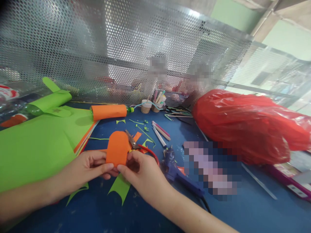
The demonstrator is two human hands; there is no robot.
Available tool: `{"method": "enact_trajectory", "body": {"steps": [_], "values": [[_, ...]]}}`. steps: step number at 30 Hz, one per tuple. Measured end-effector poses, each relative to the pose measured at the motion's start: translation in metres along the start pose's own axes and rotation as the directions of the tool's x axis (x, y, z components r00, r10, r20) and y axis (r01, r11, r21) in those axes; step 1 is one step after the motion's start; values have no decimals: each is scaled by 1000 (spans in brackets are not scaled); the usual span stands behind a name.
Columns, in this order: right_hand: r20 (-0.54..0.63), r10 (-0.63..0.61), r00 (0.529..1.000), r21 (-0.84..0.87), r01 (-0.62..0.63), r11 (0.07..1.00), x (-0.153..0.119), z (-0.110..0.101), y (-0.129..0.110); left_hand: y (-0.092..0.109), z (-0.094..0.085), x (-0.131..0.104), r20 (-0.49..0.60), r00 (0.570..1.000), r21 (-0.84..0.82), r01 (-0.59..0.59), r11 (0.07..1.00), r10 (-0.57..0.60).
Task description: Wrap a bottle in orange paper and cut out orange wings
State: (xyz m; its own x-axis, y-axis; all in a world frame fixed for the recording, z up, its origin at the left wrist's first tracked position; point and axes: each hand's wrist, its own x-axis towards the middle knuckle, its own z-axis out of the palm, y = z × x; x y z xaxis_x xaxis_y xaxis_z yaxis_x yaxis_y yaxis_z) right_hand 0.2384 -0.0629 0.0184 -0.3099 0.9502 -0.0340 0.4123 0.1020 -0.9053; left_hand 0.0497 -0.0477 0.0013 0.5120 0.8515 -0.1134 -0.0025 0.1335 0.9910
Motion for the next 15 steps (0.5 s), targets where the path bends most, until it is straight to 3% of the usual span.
{"method": "enact_trajectory", "body": {"steps": [4, 11, 15], "values": [[22, -29, 999, -8, 29, 1000, -1, -1, 2, 3, 0, -1, -2, 1000, -19, -12, 1000, 12], [26, -69, 997, 8, 68, 998, 0, -3, 2, 0, -2, -1, -5, 1000, -320, 26, 947, -29], [25, -59, 998, 0, 59, 998, 1, -3, 2, -4, -3, 0, -37, 998, -325, 36, 945, -51]]}}
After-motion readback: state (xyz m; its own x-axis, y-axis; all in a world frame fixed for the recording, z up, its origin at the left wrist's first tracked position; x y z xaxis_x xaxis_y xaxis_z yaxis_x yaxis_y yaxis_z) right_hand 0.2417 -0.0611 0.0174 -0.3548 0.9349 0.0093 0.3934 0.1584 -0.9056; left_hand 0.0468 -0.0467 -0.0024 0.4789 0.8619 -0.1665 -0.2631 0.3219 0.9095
